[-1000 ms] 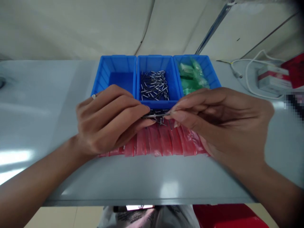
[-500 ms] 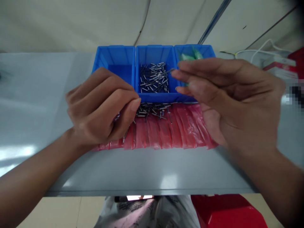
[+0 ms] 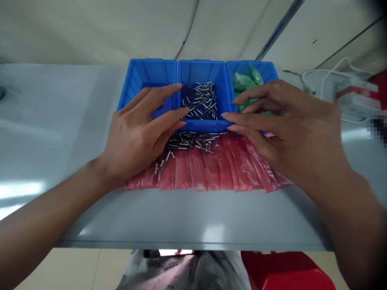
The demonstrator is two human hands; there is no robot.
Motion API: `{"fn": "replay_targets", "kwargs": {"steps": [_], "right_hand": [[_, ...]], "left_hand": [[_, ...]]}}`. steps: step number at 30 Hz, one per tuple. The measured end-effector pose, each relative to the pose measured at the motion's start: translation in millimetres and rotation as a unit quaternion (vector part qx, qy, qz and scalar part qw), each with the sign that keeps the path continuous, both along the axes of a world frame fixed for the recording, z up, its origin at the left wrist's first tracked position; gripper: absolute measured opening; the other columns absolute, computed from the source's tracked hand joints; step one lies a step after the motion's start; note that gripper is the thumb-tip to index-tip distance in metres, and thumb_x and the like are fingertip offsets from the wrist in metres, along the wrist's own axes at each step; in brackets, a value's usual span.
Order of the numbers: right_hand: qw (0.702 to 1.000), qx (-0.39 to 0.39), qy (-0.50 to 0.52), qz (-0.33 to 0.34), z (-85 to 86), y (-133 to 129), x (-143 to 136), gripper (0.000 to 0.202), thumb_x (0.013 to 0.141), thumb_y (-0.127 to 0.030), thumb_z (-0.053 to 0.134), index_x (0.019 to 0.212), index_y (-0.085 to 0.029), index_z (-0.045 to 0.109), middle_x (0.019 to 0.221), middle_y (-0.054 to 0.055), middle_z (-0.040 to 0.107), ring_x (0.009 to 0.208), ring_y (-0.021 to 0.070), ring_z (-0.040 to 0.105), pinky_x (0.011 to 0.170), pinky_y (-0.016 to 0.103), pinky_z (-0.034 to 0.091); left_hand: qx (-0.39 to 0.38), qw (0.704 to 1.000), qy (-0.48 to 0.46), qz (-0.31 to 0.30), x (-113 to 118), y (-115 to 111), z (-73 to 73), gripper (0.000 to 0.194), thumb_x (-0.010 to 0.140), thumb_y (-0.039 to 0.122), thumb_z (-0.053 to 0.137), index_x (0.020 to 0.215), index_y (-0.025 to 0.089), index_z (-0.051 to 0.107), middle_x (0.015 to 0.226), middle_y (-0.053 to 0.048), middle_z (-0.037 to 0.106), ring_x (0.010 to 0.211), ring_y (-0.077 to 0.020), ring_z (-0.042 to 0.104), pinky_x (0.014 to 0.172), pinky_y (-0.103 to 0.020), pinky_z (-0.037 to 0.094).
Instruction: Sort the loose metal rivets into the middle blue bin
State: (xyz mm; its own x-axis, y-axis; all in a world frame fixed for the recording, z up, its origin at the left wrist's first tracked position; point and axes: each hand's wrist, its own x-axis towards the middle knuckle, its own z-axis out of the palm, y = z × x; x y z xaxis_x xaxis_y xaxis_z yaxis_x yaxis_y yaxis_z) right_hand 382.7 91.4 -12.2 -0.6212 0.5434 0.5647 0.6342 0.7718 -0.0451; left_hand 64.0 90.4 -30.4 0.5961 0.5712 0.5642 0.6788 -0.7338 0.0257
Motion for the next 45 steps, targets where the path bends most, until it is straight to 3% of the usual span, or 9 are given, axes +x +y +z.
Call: {"fn": "replay_targets", "kwargs": {"steps": [4, 10, 12, 18, 25, 29, 33, 38, 45], "right_hand": [[1.0, -0.002, 0.027, 0.0, -2.9, -2.8, -1.9, 0.023, 0.107, -0.016, 0.071, 0.12, -0.027, 0.086, 0.126, 0.013, 0.08, 0.104, 0.0229, 0.08, 0.088, 0.043, 0.071], [0.999, 0.027, -0.023, -0.008, 11.4, -14.2, -12.3, 0.014, 0.105, -0.025, 0.076, 0.117, -0.022, 0.082, 0.123, 0.013, 0.08, 0.106, 0.029, 0.078, 0.088, 0.05, 0.068], [0.999, 0.038, -0.031, 0.012, 12.7, -19.2, -17.9, 0.014, 0.105, -0.022, 0.076, 0.117, -0.022, 0.081, 0.119, 0.011, 0.082, 0.103, 0.027, 0.077, 0.088, 0.046, 0.067], [0.989, 0.022, -0.125, 0.073, -4.1, -24.3, -30.4, 0.023, 0.109, -0.014, 0.063, 0.124, -0.018, 0.08, 0.111, 0.007, 0.083, 0.098, 0.0224, 0.079, 0.087, 0.037, 0.069], [0.992, 0.021, -0.09, 0.082, -12.1, -22.9, -33.8, 0.025, 0.105, -0.005, 0.065, 0.122, -0.014, 0.081, 0.108, 0.008, 0.084, 0.095, 0.0226, 0.079, 0.086, 0.037, 0.068], [0.998, 0.024, -0.027, 0.047, -3.0, -27.9, -34.9, 0.019, 0.106, -0.01, 0.068, 0.114, -0.02, 0.082, 0.106, 0.005, 0.085, 0.094, 0.0201, 0.08, 0.079, 0.034, 0.067], [0.993, -0.043, 0.104, -0.02, 13.6, -38.3, -39.3, 0.021, 0.105, -0.014, 0.074, 0.113, -0.031, 0.084, 0.109, -0.001, 0.088, 0.096, 0.0184, 0.082, 0.079, 0.034, 0.067], [0.922, -0.193, 0.328, -0.072, 19.5, -43.4, -50.7, 0.015, 0.098, -0.023, 0.086, 0.105, -0.037, 0.086, 0.103, -0.003, 0.088, 0.089, 0.0251, 0.082, 0.078, 0.048, 0.071], [0.877, -0.269, 0.397, -0.042, 8.1, -38.1, -49.5, 0.025, 0.091, -0.014, 0.092, 0.104, -0.034, 0.087, 0.102, -0.005, 0.088, 0.087, 0.021, 0.083, 0.078, 0.037, 0.075]], "left_hand": [[0.002, 1.0, -0.006, -0.024, -2.2, 1.2, -2.3, 0.035, 0.109, 0.014, 0.063, 0.14, 0.024, 0.074, 0.156, -0.011, 0.072, 0.149, -0.0332, 0.069, 0.124, -0.058, 0.067], [0.025, 0.999, -0.02, -0.039, -2.5, 5.8, -3.0, 0.026, 0.108, 0.017, 0.069, 0.132, 0.026, 0.075, 0.149, -0.009, 0.077, 0.144, -0.0318, 0.073, 0.119, -0.056, 0.071], [0.017, 0.999, -0.022, -0.033, -2.2, 5.5, -2.7, 0.026, 0.109, 0.018, 0.069, 0.131, 0.03, 0.075, 0.15, -0.007, 0.076, 0.145, -0.0309, 0.073, 0.12, -0.055, 0.07], [0.006, 0.999, -0.02, -0.029, -1.5, 3.9, -2.3, 0.026, 0.109, 0.017, 0.068, 0.131, 0.029, 0.075, 0.15, -0.008, 0.076, 0.146, -0.0309, 0.072, 0.122, -0.055, 0.068], [0.011, 1.0, -0.015, -0.02, -1.4, 4.9, -6.1, 0.024, 0.11, 0.021, 0.067, 0.131, 0.031, 0.073, 0.152, -0.005, 0.075, 0.148, -0.029, 0.07, 0.123, -0.053, 0.066], [0.009, 1.0, -0.012, -0.013, -0.1, 2.6, -3.4, 0.025, 0.11, 0.022, 0.067, 0.132, 0.032, 0.072, 0.151, -0.004, 0.075, 0.146, -0.0296, 0.071, 0.114, -0.051, 0.069], [0.041, 0.997, -0.027, -0.057, 3.0, -0.9, 4.8, 0.025, 0.106, 0.023, 0.074, 0.132, 0.023, 0.073, 0.138, -0.01, 0.08, 0.134, -0.0333, 0.077, 0.104, -0.049, 0.07], [0.115, 0.984, -0.023, -0.137, 4.6, -2.5, 10.5, 0.027, 0.101, 0.022, 0.082, 0.125, 0.012, 0.073, 0.118, -0.012, 0.083, 0.108, -0.0327, 0.083, 0.089, -0.047, 0.072], [0.14, 0.981, -0.013, -0.137, 1.1, -4.0, 9.5, 0.017, 0.1, 0.019, 0.082, 0.115, 0.017, 0.073, 0.106, -0.005, 0.083, 0.096, -0.0282, 0.084, 0.079, -0.042, 0.073]]}}
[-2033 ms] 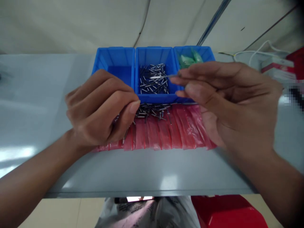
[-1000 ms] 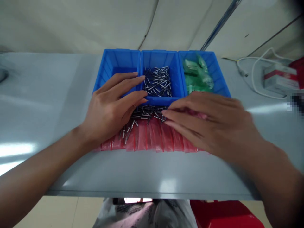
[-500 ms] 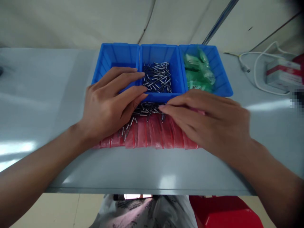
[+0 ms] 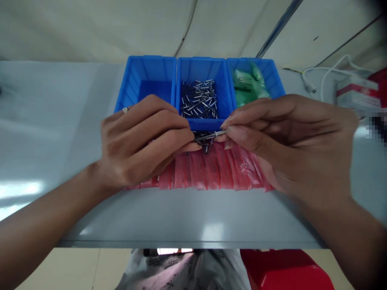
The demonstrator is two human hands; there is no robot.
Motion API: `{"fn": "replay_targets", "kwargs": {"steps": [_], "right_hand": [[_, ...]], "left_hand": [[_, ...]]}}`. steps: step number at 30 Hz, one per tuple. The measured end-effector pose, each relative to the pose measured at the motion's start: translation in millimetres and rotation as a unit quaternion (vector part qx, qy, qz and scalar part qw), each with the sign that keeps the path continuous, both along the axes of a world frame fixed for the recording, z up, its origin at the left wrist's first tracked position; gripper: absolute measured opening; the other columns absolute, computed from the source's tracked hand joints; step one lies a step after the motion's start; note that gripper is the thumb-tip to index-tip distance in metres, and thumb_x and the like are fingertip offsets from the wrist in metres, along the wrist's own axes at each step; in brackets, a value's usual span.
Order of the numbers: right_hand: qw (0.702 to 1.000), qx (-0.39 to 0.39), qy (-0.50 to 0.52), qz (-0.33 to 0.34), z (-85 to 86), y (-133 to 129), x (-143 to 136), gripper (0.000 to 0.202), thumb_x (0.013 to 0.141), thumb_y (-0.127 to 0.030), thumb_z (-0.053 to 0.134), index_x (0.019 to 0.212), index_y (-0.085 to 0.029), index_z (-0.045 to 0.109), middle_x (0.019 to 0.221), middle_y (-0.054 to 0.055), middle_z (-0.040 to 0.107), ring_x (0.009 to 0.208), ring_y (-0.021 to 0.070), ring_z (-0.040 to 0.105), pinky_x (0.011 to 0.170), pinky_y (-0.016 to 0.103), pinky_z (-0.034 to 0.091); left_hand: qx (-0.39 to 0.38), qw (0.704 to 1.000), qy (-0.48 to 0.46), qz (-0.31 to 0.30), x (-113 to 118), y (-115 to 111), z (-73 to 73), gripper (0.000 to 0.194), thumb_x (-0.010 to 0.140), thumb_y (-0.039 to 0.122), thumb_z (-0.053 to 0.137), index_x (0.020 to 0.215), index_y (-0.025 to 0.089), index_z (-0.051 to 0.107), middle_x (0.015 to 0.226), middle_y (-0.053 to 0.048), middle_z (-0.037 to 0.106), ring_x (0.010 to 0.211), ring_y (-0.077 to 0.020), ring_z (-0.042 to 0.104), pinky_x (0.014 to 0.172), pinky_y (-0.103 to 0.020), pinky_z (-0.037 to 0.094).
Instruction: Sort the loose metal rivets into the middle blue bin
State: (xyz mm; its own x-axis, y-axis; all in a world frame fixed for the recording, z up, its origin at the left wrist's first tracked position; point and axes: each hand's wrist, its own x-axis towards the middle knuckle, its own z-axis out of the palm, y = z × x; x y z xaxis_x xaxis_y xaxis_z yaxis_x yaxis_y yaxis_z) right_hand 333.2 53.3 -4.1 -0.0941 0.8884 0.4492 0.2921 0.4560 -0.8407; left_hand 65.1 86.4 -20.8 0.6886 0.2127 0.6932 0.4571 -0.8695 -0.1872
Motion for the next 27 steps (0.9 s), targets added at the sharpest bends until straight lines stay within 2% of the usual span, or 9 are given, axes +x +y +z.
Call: {"fn": "replay_targets", "kwargs": {"steps": [4, 8, 14, 17, 19, 21, 23, 25, 27], "right_hand": [[0.991, -0.047, 0.093, 0.079, -5.0, 4.2, 1.7, 0.027, 0.092, -0.013, 0.091, 0.109, -0.034, 0.089, 0.102, -0.006, 0.088, 0.088, 0.0177, 0.085, 0.083, 0.03, 0.076], [0.973, -0.102, 0.152, 0.144, -6.9, 6.6, -0.3, 0.03, 0.09, -0.011, 0.092, 0.11, -0.032, 0.089, 0.102, -0.005, 0.088, 0.089, 0.0169, 0.086, 0.087, 0.027, 0.077], [0.97, -0.121, 0.164, 0.135, -6.7, 6.2, 0.3, 0.026, 0.089, -0.012, 0.093, 0.108, -0.03, 0.09, 0.1, -0.002, 0.088, 0.089, 0.0188, 0.086, 0.085, 0.03, 0.077], [0.969, -0.119, 0.156, 0.148, -7.2, 6.7, 1.6, 0.027, 0.09, -0.012, 0.093, 0.109, -0.03, 0.089, 0.099, -0.003, 0.088, 0.088, 0.0176, 0.086, 0.087, 0.032, 0.078], [0.976, -0.102, 0.147, 0.124, -6.1, 7.3, 1.7, 0.025, 0.093, -0.012, 0.09, 0.108, -0.031, 0.088, 0.1, -0.005, 0.088, 0.089, 0.0166, 0.085, 0.087, 0.033, 0.077], [0.984, -0.078, 0.142, 0.074, -3.0, 8.2, 1.7, 0.026, 0.097, -0.01, 0.084, 0.109, -0.032, 0.087, 0.112, -0.004, 0.087, 0.1, 0.0181, 0.086, 0.09, 0.035, 0.076], [0.988, -0.04, 0.143, 0.037, 1.5, 9.0, 2.9, 0.032, 0.098, -0.006, 0.08, 0.114, -0.033, 0.086, 0.127, -0.003, 0.085, 0.112, 0.0215, 0.084, 0.088, 0.037, 0.075], [0.993, 0.001, 0.118, 0.015, 5.7, 9.1, 5.9, 0.035, 0.098, -0.006, 0.079, 0.118, -0.033, 0.086, 0.13, -0.002, 0.083, 0.105, 0.0206, 0.084, 0.078, 0.036, 0.072], [0.997, 0.072, -0.015, 0.01, 7.4, 8.3, 10.1, 0.029, 0.101, -0.01, 0.077, 0.118, -0.032, 0.086, 0.117, -0.002, 0.085, 0.087, 0.0168, 0.081, 0.068, 0.035, 0.065]], "left_hand": [[-0.025, 0.999, -0.031, 0.024, -0.3, -4.2, -1.4, 0.017, 0.104, 0.021, 0.079, 0.118, 0.021, 0.07, 0.11, -0.002, 0.08, 0.096, -0.0261, 0.083, 0.078, -0.045, 0.072], [-0.018, 0.999, -0.027, 0.022, 0.4, -4.3, -2.0, 0.005, 0.108, 0.022, 0.071, 0.113, 0.02, 0.071, 0.107, -0.003, 0.077, 0.092, -0.0247, 0.083, 0.075, -0.042, 0.069], [-0.023, 0.999, -0.032, 0.006, -0.4, 0.8, -3.3, 0.008, 0.108, 0.028, 0.071, 0.112, 0.021, 0.069, 0.107, -0.003, 0.076, 0.09, -0.0247, 0.081, 0.072, -0.043, 0.068], [-0.004, 1.0, -0.024, -0.009, -1.7, 0.1, -5.5, 0.017, 0.113, 0.031, 0.058, 0.105, 0.022, 0.07, 0.106, -0.005, 0.076, 0.089, -0.0254, 0.08, 0.068, -0.045, 0.067], [-0.014, 0.999, -0.048, 0.004, -1.5, -3.7, -6.6, 0.02, 0.113, 0.034, 0.055, 0.102, 0.026, 0.071, 0.105, -0.005, 0.076, 0.087, -0.026, 0.078, 0.067, -0.048, 0.065], [-0.049, 0.995, -0.08, 0.044, -0.2, -9.5, -6.8, 0.014, 0.109, 0.031, 0.058, 0.104, 0.034, 0.071, 0.105, -0.004, 0.077, 0.087, -0.0271, 0.075, 0.072, -0.052, 0.066], [-0.075, 0.99, -0.092, 0.077, 1.3, -14.6, -6.6, 0.019, 0.104, 0.024, 0.061, 0.109, 0.039, 0.071, 0.107, -0.004, 0.078, 0.089, -0.0289, 0.074, 0.077, -0.055, 0.067], [-0.077, 0.989, -0.088, 0.091, 1.9, -16.2, -6.8, 0.023, 0.102, 0.019, 0.06, 0.109, 0.039, 0.069, 0.106, -0.003, 0.077, 0.089, -0.0289, 0.073, 0.076, -0.056, 0.065], [-0.062, 0.991, -0.08, 0.084, 1.1, -13.8, -7.8, 0.019, 0.102, 0.018, 0.061, 0.104, 0.036, 0.067, 0.105, -0.002, 0.076, 0.086, -0.0267, 0.073, 0.072, -0.053, 0.063]]}}
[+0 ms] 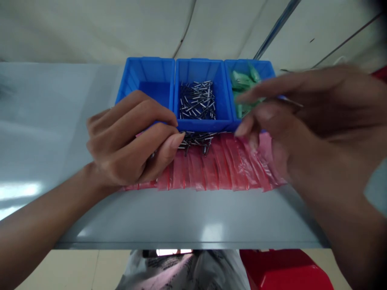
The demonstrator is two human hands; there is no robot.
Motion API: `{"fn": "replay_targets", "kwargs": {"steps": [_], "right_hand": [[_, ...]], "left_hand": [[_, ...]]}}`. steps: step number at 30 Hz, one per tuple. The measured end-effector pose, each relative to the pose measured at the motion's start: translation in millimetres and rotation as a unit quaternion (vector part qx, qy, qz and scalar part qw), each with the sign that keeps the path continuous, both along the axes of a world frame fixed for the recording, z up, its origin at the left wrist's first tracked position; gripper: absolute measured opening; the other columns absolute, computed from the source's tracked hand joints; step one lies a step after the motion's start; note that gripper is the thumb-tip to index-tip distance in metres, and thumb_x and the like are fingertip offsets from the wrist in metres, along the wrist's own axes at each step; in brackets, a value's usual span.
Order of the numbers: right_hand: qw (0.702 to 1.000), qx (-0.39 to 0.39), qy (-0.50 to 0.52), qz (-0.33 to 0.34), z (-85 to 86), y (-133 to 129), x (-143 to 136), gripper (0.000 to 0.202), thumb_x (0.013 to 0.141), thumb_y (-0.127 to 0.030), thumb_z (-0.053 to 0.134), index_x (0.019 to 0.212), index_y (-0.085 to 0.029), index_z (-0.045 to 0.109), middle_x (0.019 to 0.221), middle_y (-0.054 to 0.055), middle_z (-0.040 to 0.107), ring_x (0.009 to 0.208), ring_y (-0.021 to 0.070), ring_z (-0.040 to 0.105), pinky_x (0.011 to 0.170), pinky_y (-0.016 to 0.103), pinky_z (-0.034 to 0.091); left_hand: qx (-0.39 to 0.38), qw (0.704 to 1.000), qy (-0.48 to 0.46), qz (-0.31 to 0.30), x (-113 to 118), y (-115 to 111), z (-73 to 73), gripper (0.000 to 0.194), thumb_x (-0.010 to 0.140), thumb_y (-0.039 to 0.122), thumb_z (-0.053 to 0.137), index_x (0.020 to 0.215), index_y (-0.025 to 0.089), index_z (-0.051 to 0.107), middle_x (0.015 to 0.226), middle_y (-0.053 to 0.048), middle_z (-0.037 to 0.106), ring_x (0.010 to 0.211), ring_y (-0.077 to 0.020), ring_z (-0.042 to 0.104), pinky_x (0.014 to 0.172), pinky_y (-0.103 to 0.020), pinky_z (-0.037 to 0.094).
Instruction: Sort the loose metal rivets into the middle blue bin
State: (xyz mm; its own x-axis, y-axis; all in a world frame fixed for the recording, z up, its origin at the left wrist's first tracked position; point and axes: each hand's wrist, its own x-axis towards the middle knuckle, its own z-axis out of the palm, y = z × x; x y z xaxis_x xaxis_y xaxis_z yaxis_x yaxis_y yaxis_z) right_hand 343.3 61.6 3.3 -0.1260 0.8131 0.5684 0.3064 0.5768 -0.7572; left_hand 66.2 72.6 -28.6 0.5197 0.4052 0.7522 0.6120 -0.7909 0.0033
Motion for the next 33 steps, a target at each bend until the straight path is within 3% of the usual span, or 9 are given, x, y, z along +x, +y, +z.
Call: {"fn": "replay_targets", "kwargs": {"steps": [2, 5, 7, 9, 13, 23, 26, 29, 33], "right_hand": [[0.979, 0.076, -0.187, 0.014, -2.0, -0.7, 3.9, 0.023, 0.102, -0.014, 0.076, 0.115, -0.03, 0.086, 0.106, -0.002, 0.087, 0.081, 0.0161, 0.078, 0.065, 0.035, 0.06], [0.886, 0.189, -0.416, 0.072, -10.5, 0.4, 6.4, 0.023, 0.106, -0.012, 0.068, 0.118, -0.024, 0.084, 0.112, 0.003, 0.088, 0.093, 0.0209, 0.08, 0.069, 0.035, 0.057], [0.834, 0.235, -0.491, 0.088, -16.2, 2.1, 6.0, 0.028, 0.111, -0.011, 0.058, 0.124, -0.019, 0.082, 0.115, 0.006, 0.087, 0.1, 0.0228, 0.079, 0.073, 0.036, 0.057], [0.814, 0.26, -0.511, 0.09, -19.6, 3.5, 4.8, 0.03, 0.112, -0.011, 0.055, 0.124, -0.016, 0.081, 0.114, 0.007, 0.085, 0.1, 0.0227, 0.076, 0.076, 0.036, 0.057], [0.823, 0.271, -0.494, 0.076, -22.3, 3.3, 3.1, 0.026, 0.111, -0.01, 0.058, 0.123, -0.015, 0.081, 0.11, 0.006, 0.083, 0.097, 0.0231, 0.073, 0.079, 0.036, 0.057], [0.847, 0.2, -0.491, 0.038, -25.3, 2.4, 6.0, 0.024, 0.109, -0.011, 0.061, 0.121, -0.019, 0.08, 0.106, 0.006, 0.082, 0.096, 0.0224, 0.079, 0.073, 0.035, 0.057], [0.89, 0.195, -0.412, 0.02, -18.2, 2.9, 4.5, 0.019, 0.109, -0.018, 0.066, 0.119, -0.021, 0.082, 0.108, 0.006, 0.083, 0.094, 0.0202, 0.079, 0.07, 0.034, 0.058], [0.943, 0.157, -0.293, 0.018, -10.8, -0.3, 0.8, 0.018, 0.107, -0.02, 0.072, 0.118, -0.029, 0.083, 0.108, 0.002, 0.084, 0.094, 0.0181, 0.079, 0.08, 0.035, 0.065], [0.979, 0.079, -0.186, 0.016, -4.3, -8.1, -6.8, 0.016, 0.105, -0.022, 0.077, 0.111, -0.036, 0.085, 0.101, -0.004, 0.086, 0.091, 0.0176, 0.08, 0.084, 0.038, 0.071]], "left_hand": [[0.015, 1.0, 0.007, -0.01, -1.6, 4.8, -1.4, 0.018, 0.103, 0.017, 0.062, 0.1, 0.033, 0.066, 0.105, -0.001, 0.075, 0.084, -0.0245, 0.073, 0.07, -0.05, 0.062], [0.033, 0.999, 0.006, -0.021, -3.2, 10.7, -2.3, 0.017, 0.105, 0.015, 0.062, 0.095, 0.029, 0.066, 0.103, -0.001, 0.074, 0.083, -0.0211, 0.074, 0.069, -0.046, 0.061], [0.034, 0.999, 0.009, -0.021, -2.9, 11.8, -1.5, 0.015, 0.107, 0.015, 0.062, 0.095, 0.024, 0.067, 0.101, 0.0, 0.074, 0.084, -0.0192, 0.076, 0.07, -0.042, 0.061], [0.03, 0.999, 0.017, -0.017, -1.9, 11.3, -0.1, 0.014, 0.108, 0.015, 0.062, 0.095, 0.02, 0.066, 0.1, 0.0, 0.074, 0.084, -0.019, 0.077, 0.071, -0.039, 0.061], [0.038, 0.999, 0.018, -0.023, -0.4, 9.9, 2.1, 0.016, 0.109, 0.015, 0.062, 0.094, 0.018, 0.065, 0.098, -0.002, 0.075, 0.084, -0.0205, 0.076, 0.07, -0.039, 0.059], [0.034, 0.999, 0.03, -0.018, -2.0, 11.9, 2.6, 0.017, 0.11, 0.016, 0.059, 0.094, 0.02, 0.065, 0.098, 0.002, 0.073, 0.088, -0.019, 0.079, 0.074, -0.039, 0.066], [0.032, 0.998, 0.038, -0.038, -0.3, 12.9, 4.5, 0.004, 0.107, 0.019, 0.067, 0.109, 0.017, 0.07, 0.101, -0.002, 0.076, 0.093, -0.0241, 0.08, 0.077, -0.043, 0.067], [0.034, 0.996, 0.057, -0.058, 1.0, 15.2, 5.5, 0.036, 0.104, 0.028, 0.079, 0.132, 0.009, 0.068, 0.109, -0.01, 0.079, 0.104, -0.0314, 0.08, 0.083, -0.048, 0.07], [0.071, 0.991, 0.088, -0.074, -0.2, 19.1, 4.3, 0.023, 0.104, 0.027, 0.08, 0.122, 0.018, 0.07, 0.108, -0.004, 0.08, 0.1, -0.0294, 0.084, 0.078, -0.044, 0.071]]}}
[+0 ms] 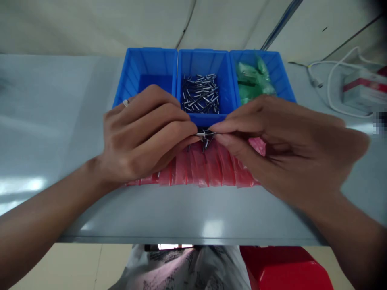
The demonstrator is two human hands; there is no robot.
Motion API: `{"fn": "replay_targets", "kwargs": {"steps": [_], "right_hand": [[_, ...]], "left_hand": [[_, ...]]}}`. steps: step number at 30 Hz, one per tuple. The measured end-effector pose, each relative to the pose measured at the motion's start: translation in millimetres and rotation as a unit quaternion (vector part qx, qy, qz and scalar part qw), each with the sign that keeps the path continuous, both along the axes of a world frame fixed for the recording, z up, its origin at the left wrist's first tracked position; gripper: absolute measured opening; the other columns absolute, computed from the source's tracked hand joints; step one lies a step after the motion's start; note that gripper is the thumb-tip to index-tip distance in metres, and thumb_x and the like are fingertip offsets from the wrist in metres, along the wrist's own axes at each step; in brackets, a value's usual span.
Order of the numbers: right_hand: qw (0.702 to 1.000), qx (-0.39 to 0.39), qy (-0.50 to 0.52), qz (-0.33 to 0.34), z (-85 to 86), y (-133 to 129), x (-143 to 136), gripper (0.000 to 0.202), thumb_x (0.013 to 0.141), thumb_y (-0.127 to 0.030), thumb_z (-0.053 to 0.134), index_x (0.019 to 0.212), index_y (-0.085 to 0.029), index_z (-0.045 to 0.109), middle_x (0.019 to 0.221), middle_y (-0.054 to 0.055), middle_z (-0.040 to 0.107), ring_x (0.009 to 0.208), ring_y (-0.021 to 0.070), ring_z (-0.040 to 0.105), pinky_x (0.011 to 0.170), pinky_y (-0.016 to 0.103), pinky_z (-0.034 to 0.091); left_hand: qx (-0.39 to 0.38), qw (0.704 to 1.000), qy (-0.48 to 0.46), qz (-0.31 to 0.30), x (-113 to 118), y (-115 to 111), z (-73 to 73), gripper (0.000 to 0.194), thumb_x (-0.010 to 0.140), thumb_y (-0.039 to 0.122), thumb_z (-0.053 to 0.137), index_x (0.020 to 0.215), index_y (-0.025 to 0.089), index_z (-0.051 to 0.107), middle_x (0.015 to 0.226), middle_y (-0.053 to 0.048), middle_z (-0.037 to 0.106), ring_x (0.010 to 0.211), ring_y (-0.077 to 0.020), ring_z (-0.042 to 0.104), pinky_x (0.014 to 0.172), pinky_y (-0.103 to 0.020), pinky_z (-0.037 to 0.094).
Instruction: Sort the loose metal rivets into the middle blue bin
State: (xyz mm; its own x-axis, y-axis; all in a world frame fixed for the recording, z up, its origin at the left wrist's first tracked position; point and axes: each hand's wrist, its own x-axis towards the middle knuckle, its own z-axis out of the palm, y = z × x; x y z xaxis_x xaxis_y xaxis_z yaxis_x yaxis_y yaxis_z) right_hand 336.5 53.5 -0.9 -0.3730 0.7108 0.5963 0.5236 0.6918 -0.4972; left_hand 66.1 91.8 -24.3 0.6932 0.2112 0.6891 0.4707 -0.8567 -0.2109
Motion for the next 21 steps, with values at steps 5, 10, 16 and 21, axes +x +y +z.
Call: {"fn": "replay_targets", "kwargs": {"steps": [5, 10, 16, 21], "right_hand": [[0.955, -0.199, 0.218, 0.029, -0.7, -0.3, -7.3, 0.014, 0.091, -0.021, 0.093, 0.099, -0.032, 0.089, 0.088, -0.004, 0.086, 0.069, 0.0167, 0.079, 0.061, 0.031, 0.071], [0.905, -0.261, 0.323, 0.097, -6.0, 4.1, -11.2, 0.03, 0.08, -0.004, 0.096, 0.1, -0.027, 0.091, 0.08, -0.005, 0.085, 0.056, 0.0119, 0.074, 0.048, 0.021, 0.065], [0.917, -0.245, 0.314, 0.026, -2.4, -3.9, -16.7, 0.023, 0.082, -0.011, 0.098, 0.095, -0.028, 0.091, 0.077, -0.004, 0.084, 0.062, 0.0167, 0.077, 0.052, 0.03, 0.065], [0.921, -0.232, 0.312, 0.006, -1.6, -7.4, -17.6, 0.026, 0.078, -0.01, 0.101, 0.093, -0.029, 0.09, 0.079, -0.004, 0.084, 0.062, 0.0174, 0.076, 0.051, 0.032, 0.063]], "left_hand": [[0.014, 1.0, -0.007, -0.001, 0.0, 1.2, -0.6, 0.013, 0.104, 0.02, 0.076, 0.116, 0.016, 0.071, 0.102, -0.005, 0.08, 0.092, -0.0299, 0.084, 0.072, -0.045, 0.071], [-0.019, 1.0, -0.016, 0.015, -1.3, -4.6, 1.7, 0.019, 0.107, 0.027, 0.075, 0.123, 0.02, 0.067, 0.106, -0.003, 0.08, 0.097, -0.0281, 0.083, 0.074, -0.044, 0.072], [-0.056, 0.998, -0.015, 0.03, -0.9, -13.4, 2.5, 0.03, 0.099, 0.014, 0.068, 0.122, 0.033, 0.068, 0.107, -0.007, 0.081, 0.098, -0.0349, 0.08, 0.079, -0.058, 0.071], [-0.063, 0.998, -0.019, 0.021, 2.3, -12.8, 2.8, 0.033, 0.096, 0.015, 0.073, 0.12, 0.037, 0.068, 0.103, -0.004, 0.081, 0.095, -0.0314, 0.079, 0.078, -0.055, 0.071]]}}
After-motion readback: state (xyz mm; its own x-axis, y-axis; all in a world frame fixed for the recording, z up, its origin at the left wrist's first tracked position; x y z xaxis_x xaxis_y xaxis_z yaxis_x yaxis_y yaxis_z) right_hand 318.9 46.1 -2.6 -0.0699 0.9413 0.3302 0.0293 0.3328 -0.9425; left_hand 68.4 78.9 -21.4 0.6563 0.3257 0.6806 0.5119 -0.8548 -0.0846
